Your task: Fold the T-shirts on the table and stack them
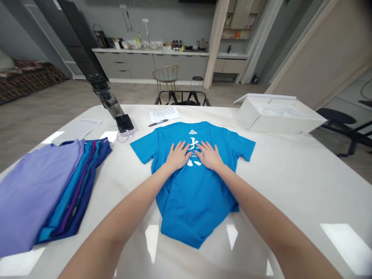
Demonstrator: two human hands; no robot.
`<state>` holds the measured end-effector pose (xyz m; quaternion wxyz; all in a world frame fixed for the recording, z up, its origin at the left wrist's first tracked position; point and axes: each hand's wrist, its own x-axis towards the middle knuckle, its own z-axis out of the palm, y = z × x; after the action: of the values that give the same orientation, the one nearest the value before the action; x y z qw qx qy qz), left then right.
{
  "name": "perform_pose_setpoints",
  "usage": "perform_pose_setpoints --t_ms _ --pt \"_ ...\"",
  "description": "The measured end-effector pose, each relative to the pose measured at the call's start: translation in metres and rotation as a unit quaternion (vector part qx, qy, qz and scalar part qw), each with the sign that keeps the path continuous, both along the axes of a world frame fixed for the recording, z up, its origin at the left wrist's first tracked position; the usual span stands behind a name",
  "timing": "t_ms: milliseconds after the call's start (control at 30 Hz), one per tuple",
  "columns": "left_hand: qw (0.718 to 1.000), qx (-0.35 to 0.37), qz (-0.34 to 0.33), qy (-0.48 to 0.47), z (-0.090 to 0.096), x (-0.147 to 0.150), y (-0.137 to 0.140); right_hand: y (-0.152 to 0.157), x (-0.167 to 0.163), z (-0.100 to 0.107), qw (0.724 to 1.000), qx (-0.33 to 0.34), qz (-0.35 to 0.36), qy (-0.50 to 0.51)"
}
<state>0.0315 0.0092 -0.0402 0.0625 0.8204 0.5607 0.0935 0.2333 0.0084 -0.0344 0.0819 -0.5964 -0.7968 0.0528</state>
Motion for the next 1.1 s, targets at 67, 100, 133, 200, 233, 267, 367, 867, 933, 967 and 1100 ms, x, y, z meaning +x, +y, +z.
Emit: perform_pose_setpoints --t_ms 67,100,133,200,233,267,367,867,933,967,1100 --pt "1.000 0.001 -0.001 0.000 0.001 0.000 -0.029 -0.029 0.000 0.000 1.000 -0.005 -0.002 0.001" --pt "1.000 0.002 -0.001 -0.002 0.002 0.000 -0.043 -0.042 0.000 0.001 1.000 -0.007 -0.002 0.002" --pt "1.000 0.001 -0.001 -0.004 0.003 0.000 -0.057 -0.055 0.000 0.002 1.000 -0.013 -0.003 0.003" --pt "1.000 -0.006 0.000 -0.010 0.006 0.000 -0.083 -0.079 0.001 0.004 1.000 -0.027 -0.005 0.007" --pt "1.000 -0.010 -0.001 -0.014 0.007 0.000 -0.096 -0.090 0.002 0.005 0.999 -0.031 -0.007 0.010" --pt "1.000 -0.013 -0.003 -0.019 0.008 -0.001 -0.108 -0.102 0.002 0.007 0.999 -0.031 -0.011 0.014" --pt "0.999 -0.007 -0.008 -0.049 0.008 -0.006 -0.144 -0.136 0.006 0.011 0.999 0.003 -0.023 0.035" --pt "0.990 0.083 -0.113 -0.024 0.043 -0.017 -0.287 -0.278 0.029 0.030 0.990 0.023 0.099 0.098" --pt "0.992 0.084 -0.098 -0.011 0.041 -0.013 -0.290 -0.287 0.025 0.029 0.988 0.031 0.122 0.091" --pt "0.992 0.086 -0.087 -0.013 0.039 -0.011 -0.290 -0.290 0.022 0.028 0.987 0.040 0.126 0.089" --pt "0.991 0.099 -0.036 -0.078 0.038 0.000 -0.288 -0.299 0.012 0.022 0.989 0.086 0.075 0.098"
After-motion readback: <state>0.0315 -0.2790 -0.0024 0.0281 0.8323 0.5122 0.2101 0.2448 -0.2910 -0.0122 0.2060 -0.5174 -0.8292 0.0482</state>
